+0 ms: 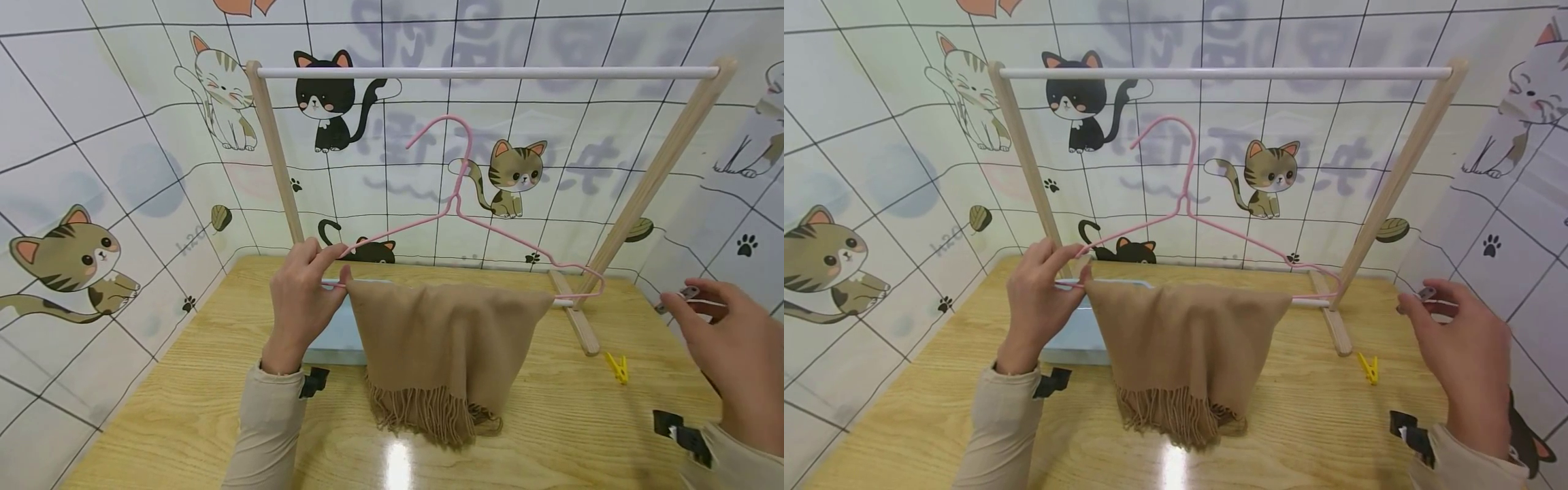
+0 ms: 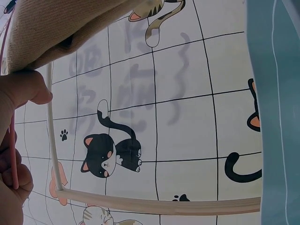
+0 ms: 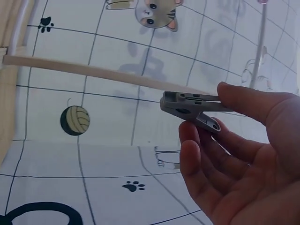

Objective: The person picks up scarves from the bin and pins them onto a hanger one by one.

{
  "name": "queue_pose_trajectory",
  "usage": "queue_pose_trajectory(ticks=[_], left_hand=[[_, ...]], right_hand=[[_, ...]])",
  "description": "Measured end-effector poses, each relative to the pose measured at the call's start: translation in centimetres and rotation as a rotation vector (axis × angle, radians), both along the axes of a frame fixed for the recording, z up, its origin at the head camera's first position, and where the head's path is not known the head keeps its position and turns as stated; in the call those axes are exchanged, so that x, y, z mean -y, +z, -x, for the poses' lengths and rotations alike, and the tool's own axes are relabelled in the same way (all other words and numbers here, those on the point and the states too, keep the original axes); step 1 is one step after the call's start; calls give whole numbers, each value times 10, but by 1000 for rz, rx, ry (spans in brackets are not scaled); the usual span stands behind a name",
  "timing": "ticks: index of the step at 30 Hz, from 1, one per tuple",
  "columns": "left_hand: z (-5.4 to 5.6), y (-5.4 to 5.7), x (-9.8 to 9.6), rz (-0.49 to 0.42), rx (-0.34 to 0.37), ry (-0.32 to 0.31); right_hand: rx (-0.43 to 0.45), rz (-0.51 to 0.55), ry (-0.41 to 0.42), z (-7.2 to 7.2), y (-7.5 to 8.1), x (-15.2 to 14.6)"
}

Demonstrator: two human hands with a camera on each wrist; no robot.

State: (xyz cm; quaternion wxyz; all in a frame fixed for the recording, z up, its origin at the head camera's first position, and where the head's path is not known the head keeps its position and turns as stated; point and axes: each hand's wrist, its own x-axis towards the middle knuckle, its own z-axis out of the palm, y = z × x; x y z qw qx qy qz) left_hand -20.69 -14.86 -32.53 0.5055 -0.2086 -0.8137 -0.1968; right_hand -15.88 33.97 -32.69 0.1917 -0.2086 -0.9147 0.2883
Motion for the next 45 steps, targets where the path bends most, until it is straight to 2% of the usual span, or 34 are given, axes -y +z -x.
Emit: queue_pose_trajectory(ticks=[5, 12, 18, 23, 31, 39, 45], left_hand=[[0, 0, -1, -4, 0, 1], [1, 0, -2, -8, 3, -2], [0, 0, -1, -12, 5, 2], [0, 0, 0, -3, 8, 4], [2, 1, 1, -23, -17, -2], [0, 3, 1, -3, 3, 7], [-1, 3, 1, -2, 5, 8]], right_hand=[[-92, 45, -7, -6, 8, 11], [-237, 31, -9, -17, 20, 26], [-265, 85, -17, -26, 30, 44], [-295, 121, 11, -31, 32, 54], [-373, 82, 109, -35, 35, 68], [-440, 90, 212, -41, 37, 83], [-474, 93, 259, -46, 40, 94]])
